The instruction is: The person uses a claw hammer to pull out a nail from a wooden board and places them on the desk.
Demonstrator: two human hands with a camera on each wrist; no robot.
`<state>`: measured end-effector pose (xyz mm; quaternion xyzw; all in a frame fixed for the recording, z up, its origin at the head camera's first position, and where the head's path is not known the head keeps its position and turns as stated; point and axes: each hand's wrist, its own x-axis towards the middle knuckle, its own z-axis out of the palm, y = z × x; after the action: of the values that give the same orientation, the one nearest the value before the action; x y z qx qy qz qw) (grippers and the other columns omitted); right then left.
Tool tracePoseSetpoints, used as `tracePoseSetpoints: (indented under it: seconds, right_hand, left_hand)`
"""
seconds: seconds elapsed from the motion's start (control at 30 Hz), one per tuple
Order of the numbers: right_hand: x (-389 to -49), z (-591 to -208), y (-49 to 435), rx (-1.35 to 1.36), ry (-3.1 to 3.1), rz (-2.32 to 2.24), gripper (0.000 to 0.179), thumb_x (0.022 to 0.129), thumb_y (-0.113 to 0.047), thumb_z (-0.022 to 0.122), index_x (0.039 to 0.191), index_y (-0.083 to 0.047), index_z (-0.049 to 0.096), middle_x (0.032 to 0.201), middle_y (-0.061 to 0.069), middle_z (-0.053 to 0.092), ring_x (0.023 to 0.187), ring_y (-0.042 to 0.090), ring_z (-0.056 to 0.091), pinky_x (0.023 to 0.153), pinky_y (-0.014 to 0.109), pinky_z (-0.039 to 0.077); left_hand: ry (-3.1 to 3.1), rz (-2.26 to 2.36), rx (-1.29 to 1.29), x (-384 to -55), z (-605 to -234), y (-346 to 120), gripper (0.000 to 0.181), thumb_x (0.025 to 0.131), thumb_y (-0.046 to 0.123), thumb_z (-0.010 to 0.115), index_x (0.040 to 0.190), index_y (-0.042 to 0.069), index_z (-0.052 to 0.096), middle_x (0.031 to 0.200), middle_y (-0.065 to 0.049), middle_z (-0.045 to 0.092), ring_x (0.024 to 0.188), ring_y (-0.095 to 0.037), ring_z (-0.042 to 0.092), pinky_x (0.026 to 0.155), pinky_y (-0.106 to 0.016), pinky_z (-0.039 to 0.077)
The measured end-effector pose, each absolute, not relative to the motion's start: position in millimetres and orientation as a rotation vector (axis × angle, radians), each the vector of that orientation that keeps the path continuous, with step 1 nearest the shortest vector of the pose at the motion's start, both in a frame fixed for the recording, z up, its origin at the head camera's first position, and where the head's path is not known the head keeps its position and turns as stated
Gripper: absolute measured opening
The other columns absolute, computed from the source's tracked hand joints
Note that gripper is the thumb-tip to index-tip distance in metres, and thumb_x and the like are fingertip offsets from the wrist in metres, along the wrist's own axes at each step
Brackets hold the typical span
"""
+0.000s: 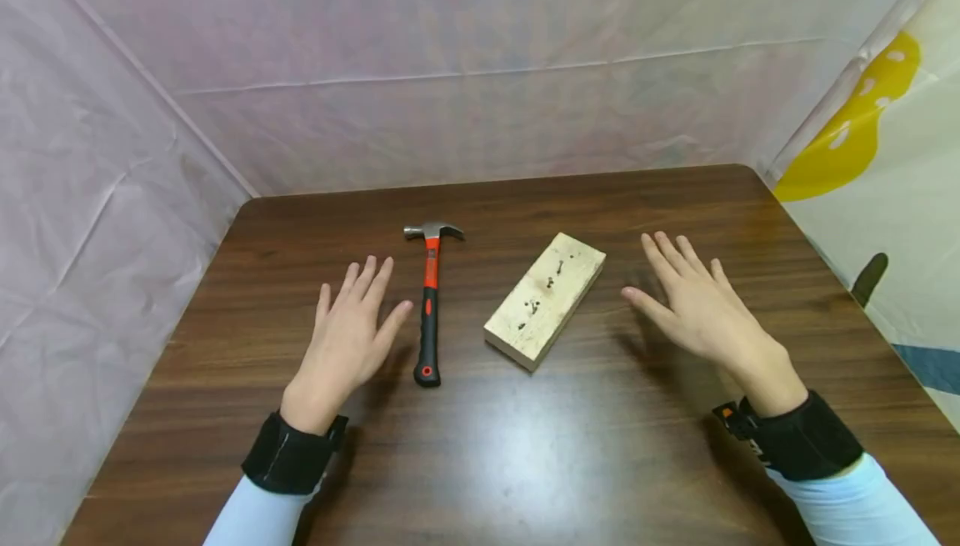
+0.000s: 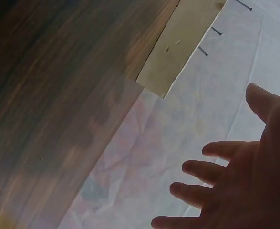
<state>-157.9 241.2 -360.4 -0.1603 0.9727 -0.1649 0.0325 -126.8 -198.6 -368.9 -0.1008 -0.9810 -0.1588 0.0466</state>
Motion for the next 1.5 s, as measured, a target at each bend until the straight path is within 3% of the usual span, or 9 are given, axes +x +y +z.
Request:
tracePoseSetpoints:
  seconds: [0.1,0.2,0.33,0.53,0.73,0.9,1.2,1.37,1.5]
  right_hand:
    - [-159,-362,240,-0.511,3.023,-0.513,0.086,0.106,-0.059,0.043,0.164,-0.006,0.01,0.169,0.022,0.007,0.154,0.044,0.004,0.115,0.076,0.007]
    - [-159,-363,239,-0.547,3.072,-0.528,0.081,0.106,-0.053,0.05,0.16,0.002,0.026,0.164,0.029,0.02,0.149,0.048,0.02,0.114,0.072,0.022]
    - [-159,-361,238,-0.559,3.069,-0.516,0.069,0.106,-0.045,0.056,0.152,0.004,0.042,0.152,0.032,0.041,0.136,0.051,0.044,0.102,0.07,0.042]
    - [-164,-355,240,-0.583,3.028,-0.436,0.054,0.101,-0.03,0.067,0.141,0.004,0.055,0.124,0.028,0.066,0.107,0.044,0.067,0.082,0.062,0.056]
    - [-168,-358,239,-0.594,3.011,-0.44,0.033,0.094,-0.022,0.076,0.117,0.001,0.067,0.098,0.013,0.073,0.086,0.031,0.07,0.07,0.054,0.058]
    - [-169,-363,234,-0.611,2.997,-0.432,0.023,0.092,-0.019,0.078,0.106,-0.003,0.069,0.087,0.003,0.069,0.078,0.023,0.067,0.066,0.05,0.056]
    - [-172,-367,229,-0.617,2.982,-0.428,0.023,0.093,-0.02,0.077,0.106,-0.004,0.07,0.089,0.004,0.07,0.08,0.024,0.068,0.068,0.051,0.056]
    - [-172,-369,226,-0.628,2.974,-0.444,0.024,0.093,-0.021,0.077,0.108,-0.004,0.069,0.092,0.005,0.072,0.083,0.026,0.069,0.07,0.052,0.056]
    - [-174,-369,223,-0.644,2.971,-0.451,0.025,0.094,-0.022,0.077,0.11,-0.004,0.07,0.094,0.006,0.073,0.085,0.026,0.07,0.07,0.052,0.057]
  left_hand:
    - [-2.997,-0.48,-0.309,-126,-371,-199,0.069,0.109,0.05,0.044,0.162,0.008,0.029,0.164,-0.024,0.026,0.15,-0.045,0.022,0.117,-0.072,0.013]
    - [-2.985,-0.476,-0.317,-124,-372,-199,0.066,0.108,0.046,0.049,0.158,0.005,0.037,0.159,-0.027,0.035,0.145,-0.047,0.033,0.115,-0.073,0.02]
    - [-2.968,-0.489,-0.351,-124,-373,-199,0.058,0.106,0.039,0.058,0.149,0.0,0.05,0.147,-0.028,0.051,0.133,-0.046,0.05,0.109,-0.07,0.035]
    - [-3.01,-0.537,-0.423,-131,-369,-195,0.048,0.101,0.029,0.069,0.138,-0.001,0.061,0.128,-0.023,0.065,0.11,-0.038,0.066,0.09,-0.057,0.056]
    - [-3.115,-0.566,-0.414,-140,-367,-188,0.044,0.098,0.028,0.073,0.132,0.002,0.064,0.109,-0.015,0.072,0.088,-0.026,0.068,0.076,-0.047,0.059]
    - [-3.188,-0.62,-0.487,-140,-370,-185,0.047,0.099,0.03,0.072,0.137,0.004,0.059,0.104,-0.012,0.07,0.085,-0.023,0.067,0.072,-0.043,0.058]
    - [-3.295,-0.633,-0.681,-135,-375,-175,0.061,0.088,0.042,0.083,0.139,0.014,0.065,0.098,-0.008,0.057,0.07,-0.017,0.053,0.057,-0.03,0.044]
    - [-3.378,-0.586,-0.623,-131,-380,-169,0.082,0.076,0.048,0.091,0.144,0.015,0.06,0.107,-0.009,0.055,0.08,-0.019,0.053,0.064,-0.031,0.048]
    - [-3.384,-0.559,-0.617,-129,-382,-169,0.091,0.072,0.039,0.096,0.148,0.012,0.055,0.108,-0.009,0.052,0.087,-0.02,0.051,0.069,-0.033,0.049]
